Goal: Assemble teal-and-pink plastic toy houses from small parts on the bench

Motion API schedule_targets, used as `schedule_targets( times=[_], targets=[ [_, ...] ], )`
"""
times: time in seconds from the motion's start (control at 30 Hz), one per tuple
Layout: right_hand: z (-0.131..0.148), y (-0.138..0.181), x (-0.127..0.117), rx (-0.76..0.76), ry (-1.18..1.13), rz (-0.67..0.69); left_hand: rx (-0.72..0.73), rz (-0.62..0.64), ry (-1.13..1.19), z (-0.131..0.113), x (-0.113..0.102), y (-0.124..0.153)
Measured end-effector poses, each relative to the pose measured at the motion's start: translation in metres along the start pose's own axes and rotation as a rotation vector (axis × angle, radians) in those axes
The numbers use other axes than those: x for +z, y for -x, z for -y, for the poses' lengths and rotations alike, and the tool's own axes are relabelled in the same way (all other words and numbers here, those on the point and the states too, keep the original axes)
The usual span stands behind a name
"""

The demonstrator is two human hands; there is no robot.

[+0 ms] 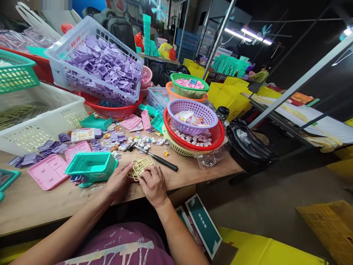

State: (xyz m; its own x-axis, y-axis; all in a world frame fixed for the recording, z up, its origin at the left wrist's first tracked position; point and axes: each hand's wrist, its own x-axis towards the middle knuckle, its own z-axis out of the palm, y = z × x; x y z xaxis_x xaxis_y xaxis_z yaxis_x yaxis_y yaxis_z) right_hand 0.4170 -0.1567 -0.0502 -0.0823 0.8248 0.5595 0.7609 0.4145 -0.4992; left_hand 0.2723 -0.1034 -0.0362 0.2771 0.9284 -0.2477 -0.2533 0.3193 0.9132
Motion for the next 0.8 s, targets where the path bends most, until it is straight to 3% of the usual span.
schedule_targets(
  times=[0.2,0.27,0.33,0.37,0.43,0.53,0.8],
  targets=[
    [0.001,0.001,0.000,-0.047,-0.078,0.013,0.031,0.048,-0.049,0.006,-0.001,0.002],
    [-0.001,0.000,-0.002,0.059,-0.101,-0.109,0.021,0.042,-0.051,0.005,-0.001,0.002],
    [-0.006,-0.001,-0.003,0.260,-0.157,-0.236,0.010,0.041,-0.042,0.003,-0.001,0.002],
    [-0.009,-0.002,-0.003,0.364,-0.230,-0.237,0.003,0.047,-0.035,0.002,-0.001,0.001],
    [-0.017,-0.003,-0.003,0.515,-0.461,-0.115,-0.018,0.058,-0.018,-0.001,-0.001,0.001],
    [-0.027,-0.005,-0.005,0.614,-0.767,0.034,-0.058,0.072,-0.003,-0.005,-0.003,0.001],
    [-0.025,-0.007,-0.014,0.698,-0.957,0.041,-0.088,0.065,0.107,-0.010,-0.005,-0.002]
  ],
)
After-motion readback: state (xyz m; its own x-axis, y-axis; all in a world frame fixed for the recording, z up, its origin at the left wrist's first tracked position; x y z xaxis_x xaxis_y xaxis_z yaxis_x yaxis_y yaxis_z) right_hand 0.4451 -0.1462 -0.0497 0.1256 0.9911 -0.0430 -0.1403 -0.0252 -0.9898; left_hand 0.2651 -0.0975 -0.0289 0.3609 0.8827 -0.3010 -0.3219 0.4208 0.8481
